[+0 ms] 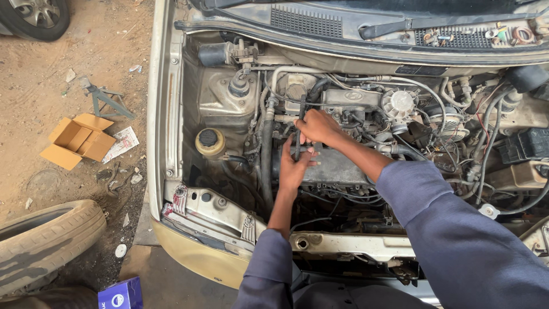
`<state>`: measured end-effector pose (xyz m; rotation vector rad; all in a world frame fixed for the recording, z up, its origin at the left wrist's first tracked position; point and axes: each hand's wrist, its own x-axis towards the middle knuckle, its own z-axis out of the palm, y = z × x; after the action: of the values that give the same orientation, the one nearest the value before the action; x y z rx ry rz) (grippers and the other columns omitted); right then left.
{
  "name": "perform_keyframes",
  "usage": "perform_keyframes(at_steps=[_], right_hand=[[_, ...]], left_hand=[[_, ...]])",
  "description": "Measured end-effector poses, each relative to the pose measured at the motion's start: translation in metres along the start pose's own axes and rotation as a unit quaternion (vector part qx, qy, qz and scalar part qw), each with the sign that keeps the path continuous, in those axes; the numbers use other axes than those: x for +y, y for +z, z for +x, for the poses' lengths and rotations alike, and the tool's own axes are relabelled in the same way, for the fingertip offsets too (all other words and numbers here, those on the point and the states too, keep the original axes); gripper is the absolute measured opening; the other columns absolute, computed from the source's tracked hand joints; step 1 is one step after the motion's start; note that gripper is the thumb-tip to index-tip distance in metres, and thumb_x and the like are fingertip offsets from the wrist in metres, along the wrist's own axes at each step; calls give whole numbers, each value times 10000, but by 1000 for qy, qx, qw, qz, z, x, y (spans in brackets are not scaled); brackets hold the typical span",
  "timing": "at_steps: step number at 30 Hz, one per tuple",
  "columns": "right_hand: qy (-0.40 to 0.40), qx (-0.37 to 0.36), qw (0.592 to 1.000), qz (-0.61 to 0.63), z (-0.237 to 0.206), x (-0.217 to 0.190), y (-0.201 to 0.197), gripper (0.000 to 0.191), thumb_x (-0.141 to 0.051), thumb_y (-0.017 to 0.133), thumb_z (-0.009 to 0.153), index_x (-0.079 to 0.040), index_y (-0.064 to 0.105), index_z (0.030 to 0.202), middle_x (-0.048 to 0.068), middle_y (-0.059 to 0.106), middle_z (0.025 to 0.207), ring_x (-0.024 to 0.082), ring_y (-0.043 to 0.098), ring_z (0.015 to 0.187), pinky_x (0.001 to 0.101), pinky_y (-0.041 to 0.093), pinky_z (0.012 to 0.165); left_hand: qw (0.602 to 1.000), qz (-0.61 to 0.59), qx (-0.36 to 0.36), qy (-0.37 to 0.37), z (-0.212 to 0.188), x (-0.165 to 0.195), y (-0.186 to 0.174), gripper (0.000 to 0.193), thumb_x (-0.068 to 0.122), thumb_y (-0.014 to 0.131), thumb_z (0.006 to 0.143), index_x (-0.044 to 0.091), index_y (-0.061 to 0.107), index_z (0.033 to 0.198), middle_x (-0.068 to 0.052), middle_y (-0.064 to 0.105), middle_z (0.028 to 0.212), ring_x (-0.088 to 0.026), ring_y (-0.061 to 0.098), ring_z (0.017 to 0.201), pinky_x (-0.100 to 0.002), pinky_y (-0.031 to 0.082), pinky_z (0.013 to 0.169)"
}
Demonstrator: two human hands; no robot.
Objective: The person works on a car engine with the hood open, using a wrench to tighten bolts on the engine block. They manipulate various hoses and wires within the engine bay, adjusting their positions and securing connections. The person moves between different sections of the engine, performing maintenance tasks.
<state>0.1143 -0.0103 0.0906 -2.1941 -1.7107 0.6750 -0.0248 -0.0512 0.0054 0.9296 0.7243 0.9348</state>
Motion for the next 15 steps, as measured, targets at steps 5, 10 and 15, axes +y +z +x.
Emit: perform_keyframes(at_steps=[5, 10, 15], right_hand=[[-256, 122, 925, -254, -14, 1, -26, 265, -319, 633, 1053, -95, 774, 1043, 74, 713, 1030, 180, 661, 932, 370, 514, 852], [-380, 83, 874, -291, -19, -1, -40, 369, -319, 705, 819, -188, 750, 1161, -4, 678, 1185, 183, 541, 1183, 480, 389, 909], [-247, 40, 897, -365, -20, -13, -37, 426, -408, 669, 907, -139, 662, 1237, 32, 698, 906, 244, 582, 850, 449, 409, 867]], left_hand=[[995, 86, 26, 38, 9, -5, -4, 632, -79, 549, 959, -49, 338, 1553, -192, 715, 1069, -201, 769, 876, -281, 609, 681], [996, 72, 29, 47, 10, -8, -14, 619, -105, 534, 946, -38, 358, 1535, -176, 703, 1032, -191, 761, 860, -291, 621, 687], [988, -36, 71, 132, 10, 2, -22, 578, -106, 534, 900, -13, 351, 1440, -90, 656, 1144, -181, 726, 837, -323, 615, 692]])
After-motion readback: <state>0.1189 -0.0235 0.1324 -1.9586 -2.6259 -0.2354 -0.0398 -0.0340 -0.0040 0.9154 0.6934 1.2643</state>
